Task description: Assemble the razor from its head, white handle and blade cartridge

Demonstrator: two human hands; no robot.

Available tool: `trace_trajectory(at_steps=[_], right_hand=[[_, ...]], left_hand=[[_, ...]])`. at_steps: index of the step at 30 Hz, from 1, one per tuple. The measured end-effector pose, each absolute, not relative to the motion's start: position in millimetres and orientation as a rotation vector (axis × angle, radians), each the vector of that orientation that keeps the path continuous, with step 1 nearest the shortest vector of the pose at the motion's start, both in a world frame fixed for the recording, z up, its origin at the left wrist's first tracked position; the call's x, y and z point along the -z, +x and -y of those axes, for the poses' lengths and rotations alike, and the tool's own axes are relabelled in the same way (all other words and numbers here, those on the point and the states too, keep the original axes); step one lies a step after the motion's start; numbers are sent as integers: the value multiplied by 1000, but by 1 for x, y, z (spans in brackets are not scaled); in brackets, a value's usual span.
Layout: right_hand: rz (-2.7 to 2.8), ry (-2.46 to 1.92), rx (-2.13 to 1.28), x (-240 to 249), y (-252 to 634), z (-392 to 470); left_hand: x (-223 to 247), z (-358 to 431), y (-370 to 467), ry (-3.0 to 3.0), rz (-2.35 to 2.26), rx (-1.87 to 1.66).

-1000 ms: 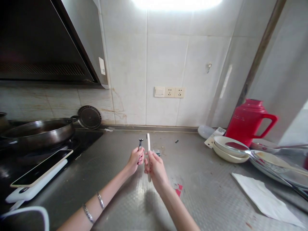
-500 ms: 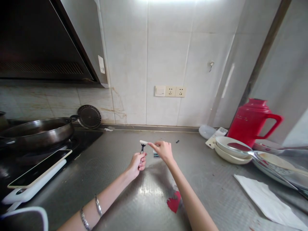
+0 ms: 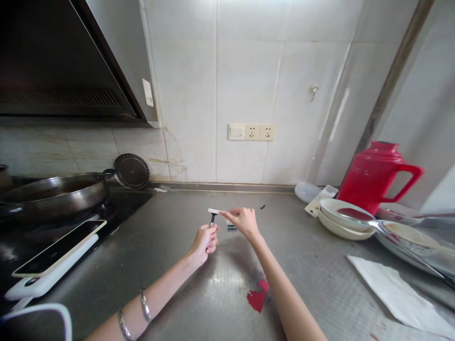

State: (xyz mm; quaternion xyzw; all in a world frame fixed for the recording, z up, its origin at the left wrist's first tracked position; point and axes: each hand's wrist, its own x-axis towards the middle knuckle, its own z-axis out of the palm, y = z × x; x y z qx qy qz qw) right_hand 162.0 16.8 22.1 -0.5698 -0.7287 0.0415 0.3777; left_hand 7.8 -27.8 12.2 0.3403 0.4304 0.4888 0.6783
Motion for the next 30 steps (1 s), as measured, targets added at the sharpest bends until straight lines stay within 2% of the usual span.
trace_trajectory(at_steps=[6,12,30], right_hand=[[1804,-1559,-124,-19,185,-17],[1810,-1431,-153,-18,166,-15],[1744,-1502,-201,-5,178,-19]], left_hand=[[-15,29,8,772,-962,-1141],[-11,31,11,785,-996,-1098],[-11,28,8,821,-1000,-1134]])
